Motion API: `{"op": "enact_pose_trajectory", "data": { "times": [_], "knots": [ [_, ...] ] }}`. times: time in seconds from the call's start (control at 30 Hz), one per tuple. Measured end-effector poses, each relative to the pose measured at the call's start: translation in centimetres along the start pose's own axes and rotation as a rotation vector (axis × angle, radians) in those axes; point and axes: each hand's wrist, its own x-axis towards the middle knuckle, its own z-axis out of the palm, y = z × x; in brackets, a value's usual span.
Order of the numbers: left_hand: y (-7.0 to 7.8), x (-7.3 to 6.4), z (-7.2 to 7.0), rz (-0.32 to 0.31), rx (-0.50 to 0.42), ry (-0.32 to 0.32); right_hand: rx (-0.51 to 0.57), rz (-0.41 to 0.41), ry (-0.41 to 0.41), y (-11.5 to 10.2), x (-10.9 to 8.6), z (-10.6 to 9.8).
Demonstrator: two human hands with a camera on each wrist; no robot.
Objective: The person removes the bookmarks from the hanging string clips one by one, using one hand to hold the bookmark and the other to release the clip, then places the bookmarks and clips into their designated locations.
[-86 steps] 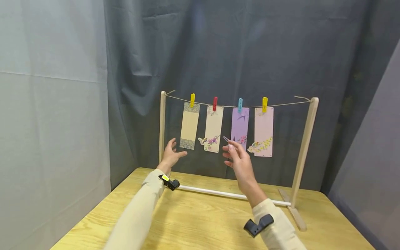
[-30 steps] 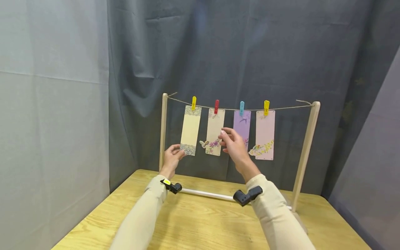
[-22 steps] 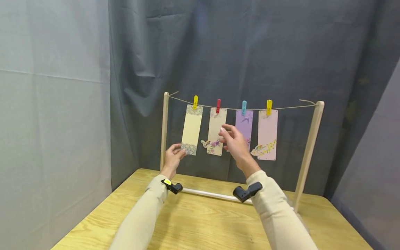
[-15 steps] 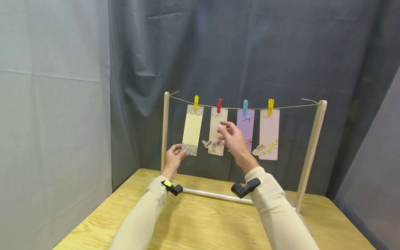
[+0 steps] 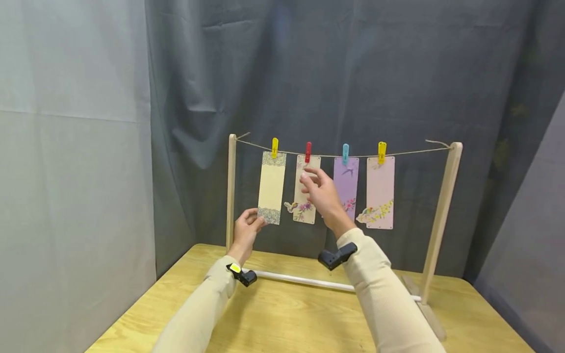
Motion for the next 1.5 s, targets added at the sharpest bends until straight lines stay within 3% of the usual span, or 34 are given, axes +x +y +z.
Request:
{"op": "enact_pose_trajectory", "data": {
  "times": [0.3,0.63,0.83,1.1,1.33,1.5],
  "knots": [
    [-0.5,0.4,0.6,0.039,-0.026,-0.027,0.033,-0.018,0.020,0.4,1.0,0.1],
    [-0.5,0.0,-0.2,0.043,0.034,0.040,0.068,-0.080,0.049,0.9,2.5,1.5],
    [-0.7,-0.1,-0.2,0.049,0.031,0.003,0.053,-0.117,0.049,1.1,3.6,1.9],
    [-0.9,-0.5,-0.5,0.031,0.034,-0.018,0.030,-0.154,0.051,-0.2,6.0,3.5],
    [-1.4,-0.5,-0.8,0.003,0.056,-0.015,-0.037,-0.119,0.016,-1.2,8.6,5.0],
    [-1.1,0.0,-1.1,0.016,0.059,-0.029,-0.067,-0.043,-0.042,-2.0,10.3,5.9]
  ]
}}
